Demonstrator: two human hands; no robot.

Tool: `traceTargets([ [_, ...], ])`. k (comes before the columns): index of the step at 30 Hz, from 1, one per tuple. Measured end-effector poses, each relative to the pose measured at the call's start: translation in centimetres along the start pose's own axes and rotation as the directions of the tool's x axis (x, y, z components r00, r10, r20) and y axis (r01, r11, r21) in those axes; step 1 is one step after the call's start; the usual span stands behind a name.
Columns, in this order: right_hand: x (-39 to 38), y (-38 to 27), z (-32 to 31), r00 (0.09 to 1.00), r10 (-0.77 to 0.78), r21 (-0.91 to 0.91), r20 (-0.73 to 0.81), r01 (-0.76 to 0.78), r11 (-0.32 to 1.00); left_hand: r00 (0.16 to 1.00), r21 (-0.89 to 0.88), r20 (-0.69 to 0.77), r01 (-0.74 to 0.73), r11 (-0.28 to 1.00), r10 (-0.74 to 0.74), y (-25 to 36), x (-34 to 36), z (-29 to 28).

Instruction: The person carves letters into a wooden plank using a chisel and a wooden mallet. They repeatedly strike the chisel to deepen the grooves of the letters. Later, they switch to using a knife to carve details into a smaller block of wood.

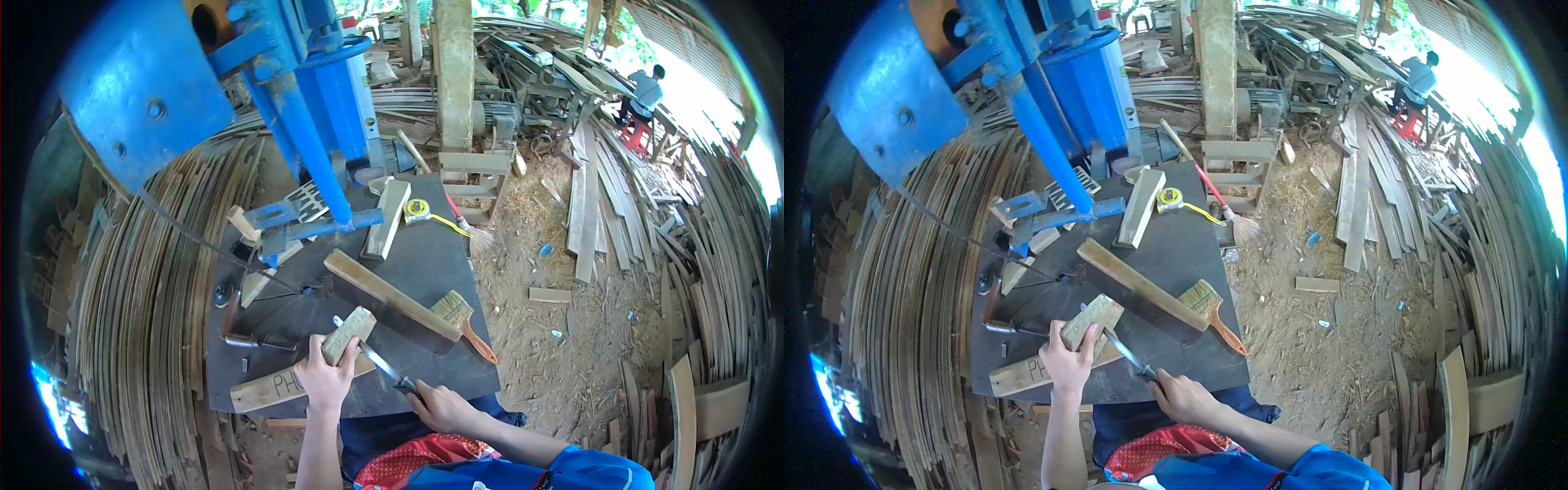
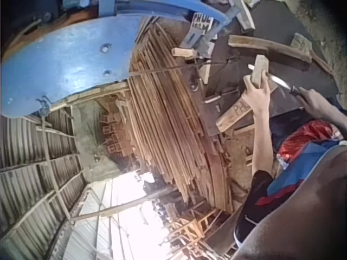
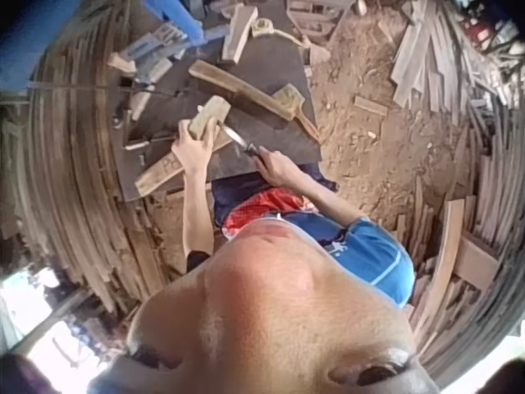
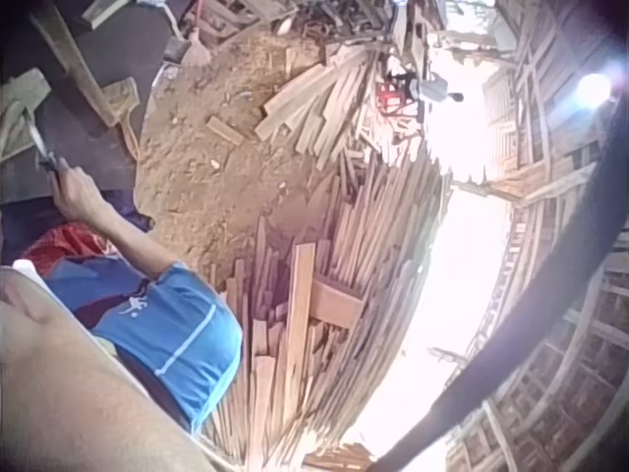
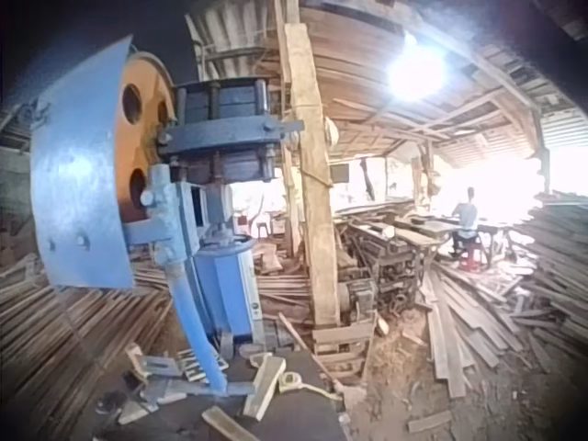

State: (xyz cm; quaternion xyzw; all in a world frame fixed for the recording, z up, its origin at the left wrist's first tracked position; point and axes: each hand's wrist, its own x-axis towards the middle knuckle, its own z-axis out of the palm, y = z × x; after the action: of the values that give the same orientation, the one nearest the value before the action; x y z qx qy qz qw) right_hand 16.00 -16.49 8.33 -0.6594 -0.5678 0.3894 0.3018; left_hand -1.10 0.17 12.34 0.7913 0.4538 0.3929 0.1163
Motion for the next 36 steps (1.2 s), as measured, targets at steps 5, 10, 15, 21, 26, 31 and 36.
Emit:
traceTargets([
  [5,5.3,-0.8,1.7,0.989,-0.074,0.032,-0.128,0.079,0.996,1.000,-0.011,0.019,-0.019,1.000,0.020,0.8,0.2,0.6],
  [10,1.0,-0.2,1.2,0.998,-0.035,-0.002,-0.061,0.035,0.999,0.998,-0.098,0.019,0.061,0.993,-0.059,-0.4,0.2,-0.1],
  [15,0.8,1.5,0.4,0.998,-0.027,0.039,-0.052,0.029,0.999,0.998,-0.048,0.053,0.019,0.999,-0.017,0.6,-0.1,0.4],
  [21,5.5,-0.8,1.9,0.994,-0.049,0.052,-0.100,0.055,0.997,0.999,-0.109,0.040,0.016,0.994,-0.011,0.1,1.0,0.7],
  [26,1.4,0.2,-0.2,1.000,-0.016,0.038,-0.001,0.016,0.999,0.996,-0.129,0.060,0.070,0.989,-0.063,-0.6,1.0,0.7],
  [31,1.9,0.8,-0.9,0.999,-0.040,0.071,0.017,0.039,0.997,1.000,-0.112,-0.005,-0.031,0.993,0.031,0.1,0.9,0.8],
  [36,4.3,0.2,-0.7,0.997,-0.074,-0.007,-0.023,0.074,0.997,0.998,-0.151,-0.055,-0.023,0.988,0.015,0.4,1.4,0.9],
])
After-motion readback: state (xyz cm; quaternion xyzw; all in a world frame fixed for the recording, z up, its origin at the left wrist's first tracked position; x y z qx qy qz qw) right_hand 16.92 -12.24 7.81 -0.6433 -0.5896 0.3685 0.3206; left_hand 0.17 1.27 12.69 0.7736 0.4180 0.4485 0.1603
